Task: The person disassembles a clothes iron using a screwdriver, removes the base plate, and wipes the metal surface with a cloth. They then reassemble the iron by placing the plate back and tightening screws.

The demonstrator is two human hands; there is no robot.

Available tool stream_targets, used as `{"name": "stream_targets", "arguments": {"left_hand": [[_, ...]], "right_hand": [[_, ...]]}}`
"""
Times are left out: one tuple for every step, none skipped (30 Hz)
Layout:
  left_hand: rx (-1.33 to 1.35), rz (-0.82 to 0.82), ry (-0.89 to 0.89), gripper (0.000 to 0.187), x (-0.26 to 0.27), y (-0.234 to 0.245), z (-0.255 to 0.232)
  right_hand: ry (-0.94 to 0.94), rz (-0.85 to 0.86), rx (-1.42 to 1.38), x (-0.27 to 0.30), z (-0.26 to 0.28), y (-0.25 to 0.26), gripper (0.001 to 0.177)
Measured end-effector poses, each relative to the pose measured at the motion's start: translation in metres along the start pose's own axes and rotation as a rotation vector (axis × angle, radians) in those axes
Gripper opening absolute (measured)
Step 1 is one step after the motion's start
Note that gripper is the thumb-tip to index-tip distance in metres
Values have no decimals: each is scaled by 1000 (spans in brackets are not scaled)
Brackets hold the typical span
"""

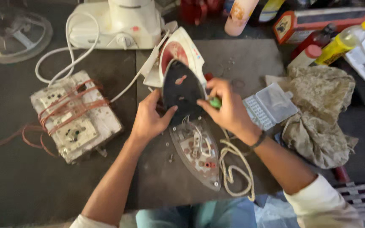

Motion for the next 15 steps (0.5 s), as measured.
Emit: {"name": "stream_targets", "arguments": {"left_hand": [[10,-16,-73,35,-2,0,-1],[19,-37,-143,38,-1,2,-2],[27,-58,-214,42,-2,3,-3],[57,-58,-186,44,-2,3,-2],[86,-58,-159,46,-3,2,-2],[113,-50,-129,49,-3,2,-1],[96,-40,-77,47,-3,3,-1],[79,-33,-26,46,-3,4,0],[63,-26,25,44,-3,5,1],[88,-25,13,43,-3,5,1],[114,-25,1,42,-3,4,0],[139,-28,-11,41,-4,4,1],[126,-21,12,39,-5,4,2],[112,-14,37,38,-5,4,2],[97,-7,62,37,-5,4,3]], "right_hand": [[15,93,18,2,1,5,36],[33,190,33,4,3,11,27],[52,286,50,4,4,14,19],[26,349,21,5,5,14,17],[1,412,-8,5,4,14,16],[-32,472,-39,7,4,13,15],[-41,507,-16,9,4,11,17],[-47,544,8,11,3,7,19],[-52,580,32,12,2,6,20],[-58,612,10,11,-1,5,20],[-65,645,-12,9,-4,3,19],[-67,680,-34,8,-7,1,18],[-90,683,-35,8,-9,1,19],[-113,687,-37,9,-10,1,19],[-136,691,-39,9,-11,1,19]]}}
Point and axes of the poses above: each hand's wrist, its own x-axis away from the middle knuckle, its own y-axis out of the back of the hand, z = x × y, the point moved 1 cm from there along -x, towards the middle knuckle, and after that the axes turned 12 degrees about -z, right-handed, at the moved point
